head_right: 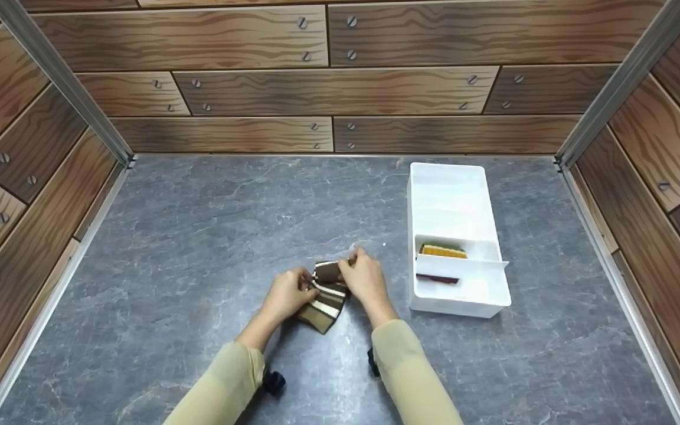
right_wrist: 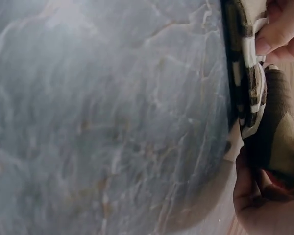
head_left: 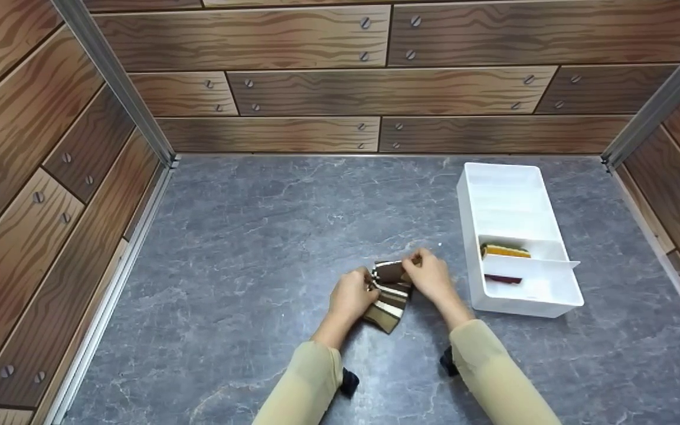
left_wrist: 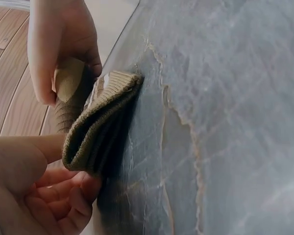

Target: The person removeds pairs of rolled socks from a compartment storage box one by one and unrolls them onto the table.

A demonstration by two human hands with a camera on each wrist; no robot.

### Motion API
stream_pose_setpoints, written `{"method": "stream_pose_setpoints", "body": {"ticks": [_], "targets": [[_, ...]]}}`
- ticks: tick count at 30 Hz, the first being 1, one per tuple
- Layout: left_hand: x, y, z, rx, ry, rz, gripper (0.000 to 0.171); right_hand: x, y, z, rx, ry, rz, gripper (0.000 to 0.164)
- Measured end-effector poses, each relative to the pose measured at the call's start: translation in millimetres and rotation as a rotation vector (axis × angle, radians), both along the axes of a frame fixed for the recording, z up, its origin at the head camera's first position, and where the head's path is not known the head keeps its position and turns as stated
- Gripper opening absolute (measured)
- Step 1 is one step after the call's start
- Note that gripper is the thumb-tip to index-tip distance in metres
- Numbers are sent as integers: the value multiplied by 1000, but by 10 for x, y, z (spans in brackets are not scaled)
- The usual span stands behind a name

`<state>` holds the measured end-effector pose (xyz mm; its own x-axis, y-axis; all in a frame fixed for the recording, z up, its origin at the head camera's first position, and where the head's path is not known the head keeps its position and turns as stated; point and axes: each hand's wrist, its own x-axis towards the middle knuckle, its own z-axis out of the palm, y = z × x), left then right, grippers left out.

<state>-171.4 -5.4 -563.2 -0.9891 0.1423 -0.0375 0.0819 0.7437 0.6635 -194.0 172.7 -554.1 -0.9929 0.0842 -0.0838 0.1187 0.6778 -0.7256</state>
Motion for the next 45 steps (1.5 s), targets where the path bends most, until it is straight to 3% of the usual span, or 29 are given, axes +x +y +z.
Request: {"method": "stream_pose_setpoints", "body": {"ticks": [7, 10, 14, 18, 22, 27, 37, 45], "targets": [[-2, -61, -9, 45, 31, 5, 18, -22, 12, -17, 38, 109, 1, 22], [-1, -101, 8, 75, 81, -16, 17, -16, 30, -12, 28, 137, 12, 24], [10, -163, 1, 165, 172, -153, 14, 26, 53, -13, 2, 198, 50, 26], [43, -224, -12, 210, 156, -341, 17, 96, 76, -16, 8, 287, 137, 30], [70, -248, -32, 160, 136, -455, 23, 151, 95, -29, 58, 387, 231, 36], [88, -239, -60, 67, 201, -549, 22, 155, 93, -57, 139, 446, 269, 38], [112, -246, -75, -14, 188, -574, 18, -22, 52, -23, 129, 368, 203, 24], [116, -263, -79, -11, 205, -585, 19, -234, 21, -65, 107, 353, 150, 19]]}}
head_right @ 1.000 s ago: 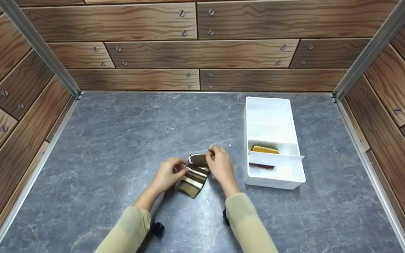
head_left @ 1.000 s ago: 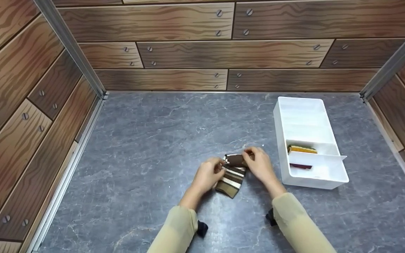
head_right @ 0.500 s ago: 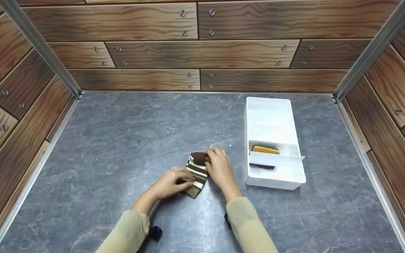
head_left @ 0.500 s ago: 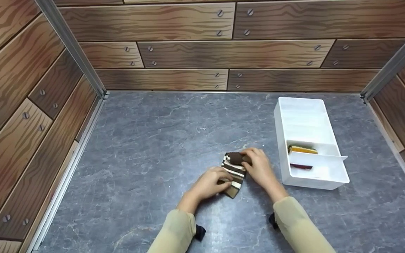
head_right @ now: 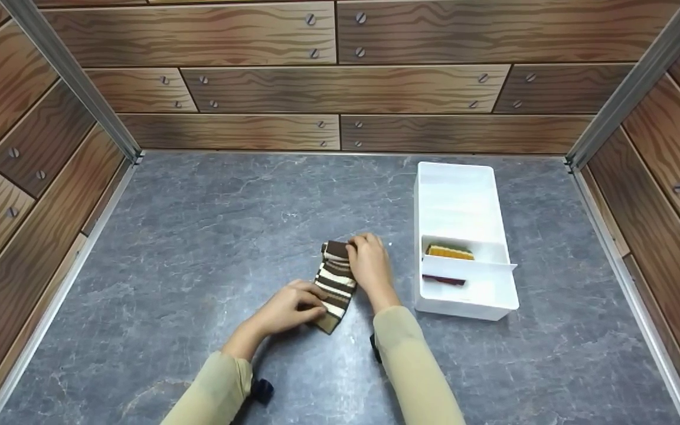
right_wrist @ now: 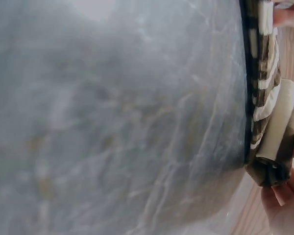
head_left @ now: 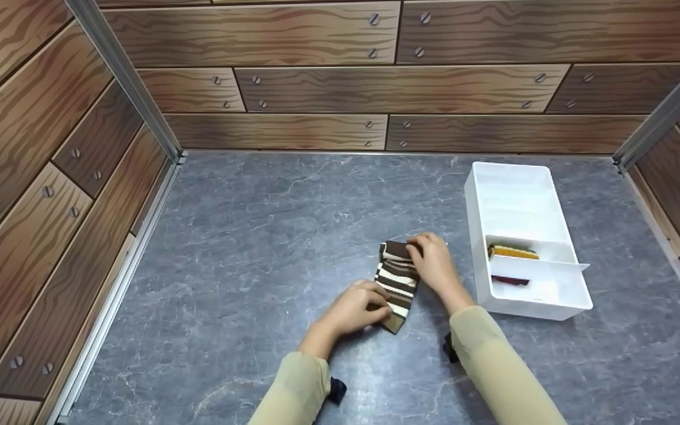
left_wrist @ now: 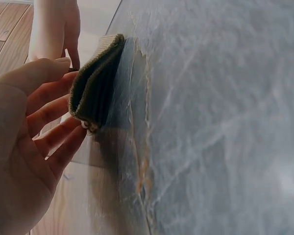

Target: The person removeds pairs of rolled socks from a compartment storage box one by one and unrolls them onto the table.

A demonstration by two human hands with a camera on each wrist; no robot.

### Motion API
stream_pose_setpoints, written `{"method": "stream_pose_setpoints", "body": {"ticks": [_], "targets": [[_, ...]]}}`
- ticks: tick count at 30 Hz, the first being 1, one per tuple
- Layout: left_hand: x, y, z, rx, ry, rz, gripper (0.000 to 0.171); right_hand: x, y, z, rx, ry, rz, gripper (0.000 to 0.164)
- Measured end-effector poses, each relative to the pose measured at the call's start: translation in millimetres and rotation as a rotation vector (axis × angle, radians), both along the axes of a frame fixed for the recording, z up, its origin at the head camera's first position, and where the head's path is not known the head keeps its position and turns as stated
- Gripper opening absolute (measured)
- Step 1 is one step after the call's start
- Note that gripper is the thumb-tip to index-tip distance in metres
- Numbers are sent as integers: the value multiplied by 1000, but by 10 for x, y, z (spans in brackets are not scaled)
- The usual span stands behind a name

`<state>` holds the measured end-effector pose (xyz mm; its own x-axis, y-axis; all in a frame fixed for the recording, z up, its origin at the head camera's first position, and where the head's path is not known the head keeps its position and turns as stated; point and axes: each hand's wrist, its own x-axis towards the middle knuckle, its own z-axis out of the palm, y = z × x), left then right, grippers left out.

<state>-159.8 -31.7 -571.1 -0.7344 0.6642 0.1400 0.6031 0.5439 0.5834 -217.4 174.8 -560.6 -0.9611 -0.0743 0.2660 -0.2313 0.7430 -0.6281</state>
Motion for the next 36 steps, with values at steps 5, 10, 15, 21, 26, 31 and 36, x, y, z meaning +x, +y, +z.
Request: {"method": "stream_pose_setpoints", "body": {"ticks": [5, 10, 15, 21, 26, 31, 36], "targets": [[-9, -6, -7, 29, -13, -5, 18, -58, 5, -12, -13, -28, -4, 21], [-41, 9, 13, 75, -16, -18, 19, -66, 36, -21, -68, -8, 7, 21], [-129, 75, 59, 142, -60, -24, 20, 0, 69, -12, -150, 55, 15, 24], [-264, 163, 68, 177, -151, -59, 25, 157, 83, -45, -101, 154, 87, 33], [-293, 199, 54, 81, -134, -111, 30, 159, 60, -88, -17, 198, 112, 36], [-246, 215, 35, 18, -63, -150, 32, 82, 37, -40, 25, 191, 84, 28], [-157, 191, 24, 28, -45, -186, 29, 7, 17, 30, 39, 149, 81, 20]]}}
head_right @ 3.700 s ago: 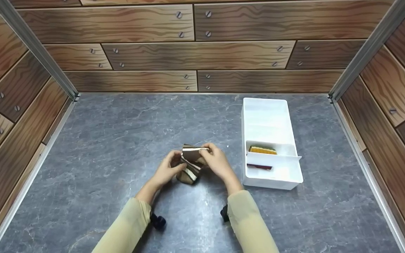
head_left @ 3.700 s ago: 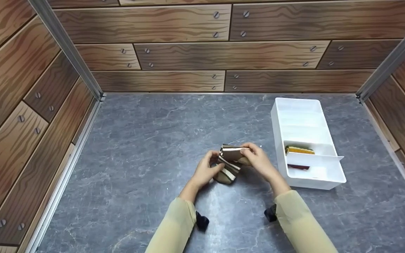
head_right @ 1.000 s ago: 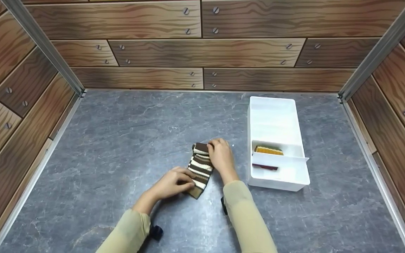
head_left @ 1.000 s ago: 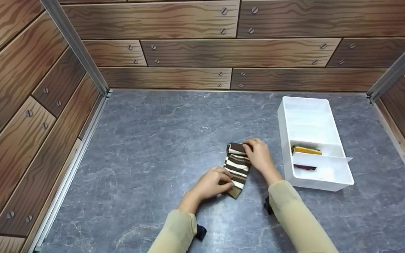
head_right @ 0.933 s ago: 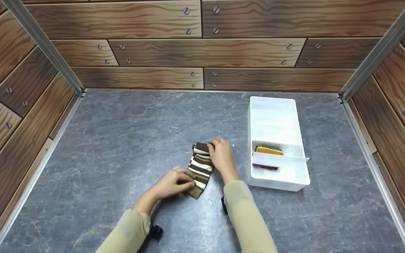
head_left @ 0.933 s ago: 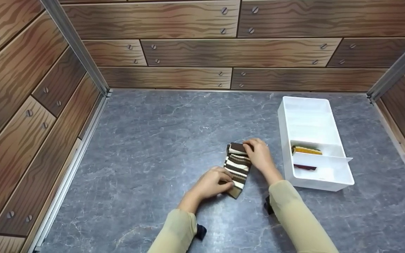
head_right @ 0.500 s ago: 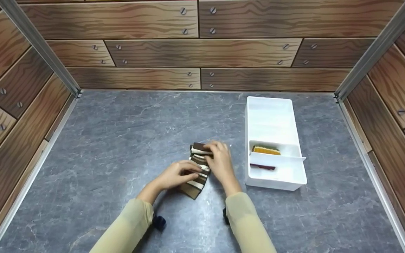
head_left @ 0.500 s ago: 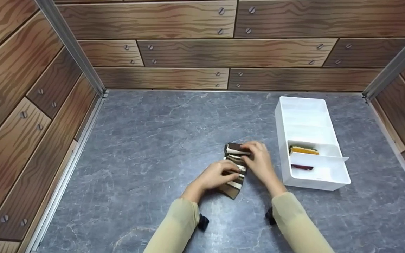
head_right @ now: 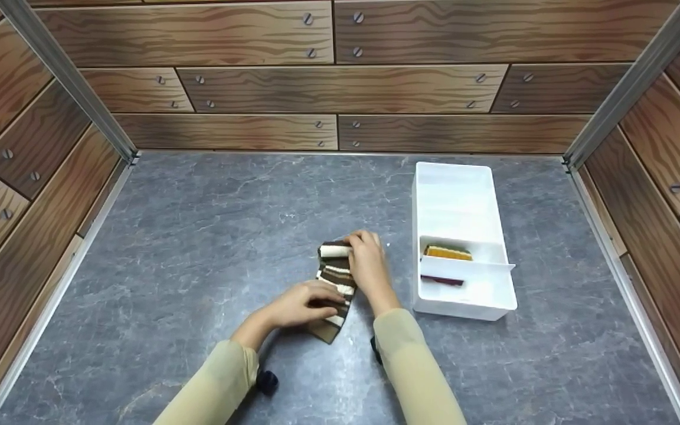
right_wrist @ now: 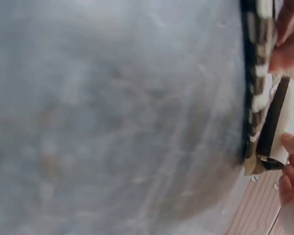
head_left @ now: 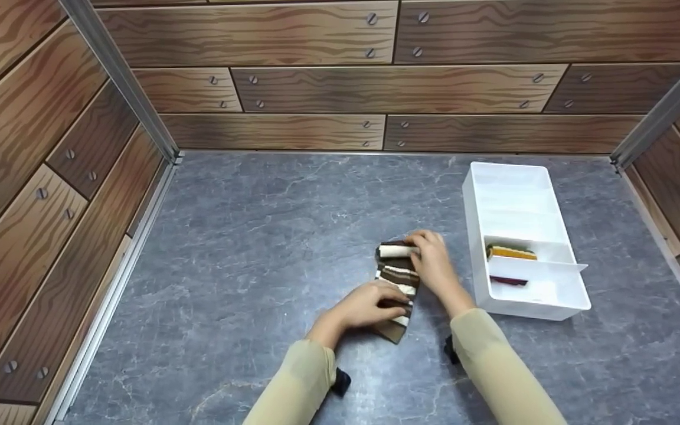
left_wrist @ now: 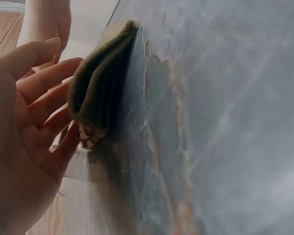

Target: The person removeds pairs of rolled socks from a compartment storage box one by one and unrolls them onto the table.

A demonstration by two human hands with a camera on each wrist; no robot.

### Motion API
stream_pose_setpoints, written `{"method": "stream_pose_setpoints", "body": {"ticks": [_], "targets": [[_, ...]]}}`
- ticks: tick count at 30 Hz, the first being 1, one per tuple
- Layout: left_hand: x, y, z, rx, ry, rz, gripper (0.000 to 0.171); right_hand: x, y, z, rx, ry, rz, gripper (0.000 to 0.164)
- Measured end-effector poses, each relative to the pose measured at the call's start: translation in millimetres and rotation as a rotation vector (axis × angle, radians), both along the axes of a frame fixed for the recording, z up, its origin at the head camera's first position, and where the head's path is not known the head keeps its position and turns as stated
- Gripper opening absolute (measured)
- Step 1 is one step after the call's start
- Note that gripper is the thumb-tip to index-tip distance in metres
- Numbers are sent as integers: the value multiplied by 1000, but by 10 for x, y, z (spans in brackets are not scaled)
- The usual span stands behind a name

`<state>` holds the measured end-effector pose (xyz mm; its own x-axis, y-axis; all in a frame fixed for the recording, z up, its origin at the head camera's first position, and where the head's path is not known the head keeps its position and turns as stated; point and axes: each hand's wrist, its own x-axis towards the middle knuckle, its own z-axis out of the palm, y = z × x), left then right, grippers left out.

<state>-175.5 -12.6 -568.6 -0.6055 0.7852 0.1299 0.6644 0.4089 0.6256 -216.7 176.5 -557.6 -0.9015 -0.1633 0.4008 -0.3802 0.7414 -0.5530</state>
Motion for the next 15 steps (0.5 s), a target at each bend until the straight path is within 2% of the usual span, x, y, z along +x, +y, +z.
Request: {"method": "stream_pose_setpoints", "body": {"ticks": [9, 15], "targets": [[178, -72, -14, 17, -2, -30, 27, -82, -26, 35, -1, -131, -2, 15], [222, -109, -11, 34, -25, -38, 27, -94, -33, 18, -4, -194, -20, 17]]}}
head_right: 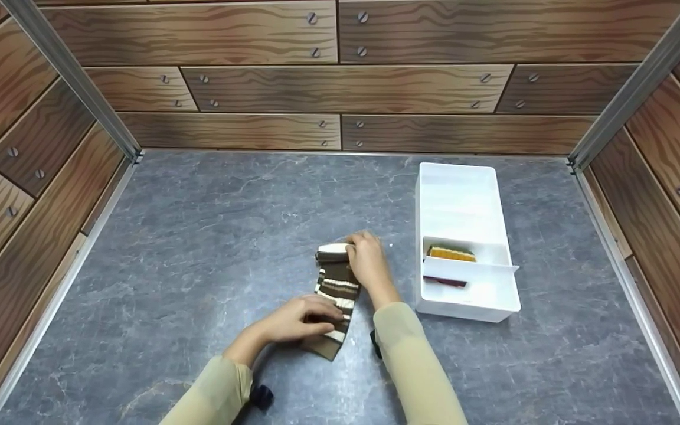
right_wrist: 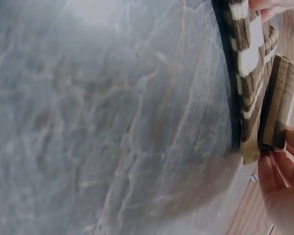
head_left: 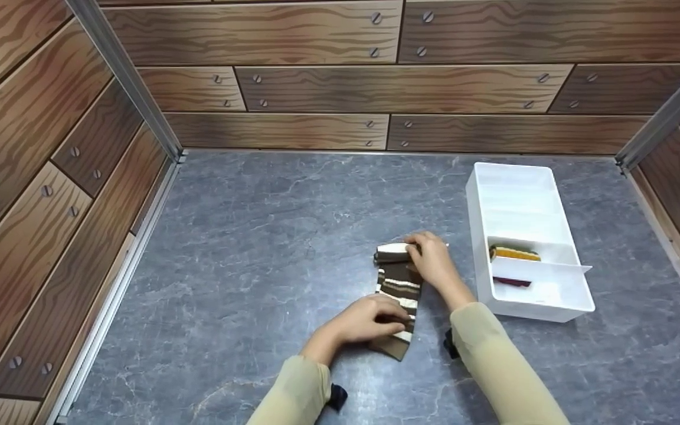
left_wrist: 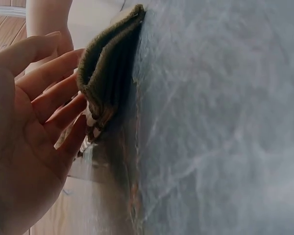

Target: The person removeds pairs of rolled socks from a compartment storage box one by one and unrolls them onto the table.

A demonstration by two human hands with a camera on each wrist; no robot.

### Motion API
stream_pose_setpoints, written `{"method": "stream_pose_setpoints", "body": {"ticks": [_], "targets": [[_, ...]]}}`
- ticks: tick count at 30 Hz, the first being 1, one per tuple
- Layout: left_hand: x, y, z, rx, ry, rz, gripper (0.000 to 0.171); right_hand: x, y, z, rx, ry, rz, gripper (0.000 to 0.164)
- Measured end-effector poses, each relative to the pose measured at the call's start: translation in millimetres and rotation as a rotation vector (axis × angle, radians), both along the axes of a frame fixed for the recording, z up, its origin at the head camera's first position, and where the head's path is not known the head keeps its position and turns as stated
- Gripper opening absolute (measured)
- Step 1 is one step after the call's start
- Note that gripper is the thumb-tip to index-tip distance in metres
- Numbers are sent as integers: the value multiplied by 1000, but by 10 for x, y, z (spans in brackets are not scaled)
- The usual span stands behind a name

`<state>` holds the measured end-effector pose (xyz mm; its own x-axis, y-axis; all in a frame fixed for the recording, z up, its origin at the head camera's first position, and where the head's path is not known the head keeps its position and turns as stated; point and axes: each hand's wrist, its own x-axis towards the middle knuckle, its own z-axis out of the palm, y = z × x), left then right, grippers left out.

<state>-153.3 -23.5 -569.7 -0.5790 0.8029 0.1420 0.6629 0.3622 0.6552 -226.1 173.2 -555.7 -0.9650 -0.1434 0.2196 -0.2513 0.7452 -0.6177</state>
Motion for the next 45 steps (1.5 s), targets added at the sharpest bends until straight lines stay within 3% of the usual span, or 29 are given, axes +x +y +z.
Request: {"method": "stream_pose_setpoints", "body": {"ticks": [7, 12, 18, 27, 38, 41, 45], "targets": [[-84, 28, 24, 83, -71, 21, 28, 36, 35, 17, -61, 26, -13, 16], [-211, 70, 22, 176, -167, 60, 28, 90, 89, 10, -128, 79, 45, 25], [-286, 110, 7, 173, -233, 82, 30, 116, 89, -48, -61, 87, 102, 37], [-191, 97, 8, 53, -199, 10, 28, 33, 25, -6, -48, 21, 23, 23], [26, 36, 45, 42, -198, -93, 27, -39, 16, -36, -60, 13, -30, 14], [35, 37, 37, 49, -197, -100, 27, -37, 21, -63, -60, 10, -39, 14], [26, 28, 22, 74, -224, -62, 28, -32, 22, -68, -83, -1, -45, 16]]}}
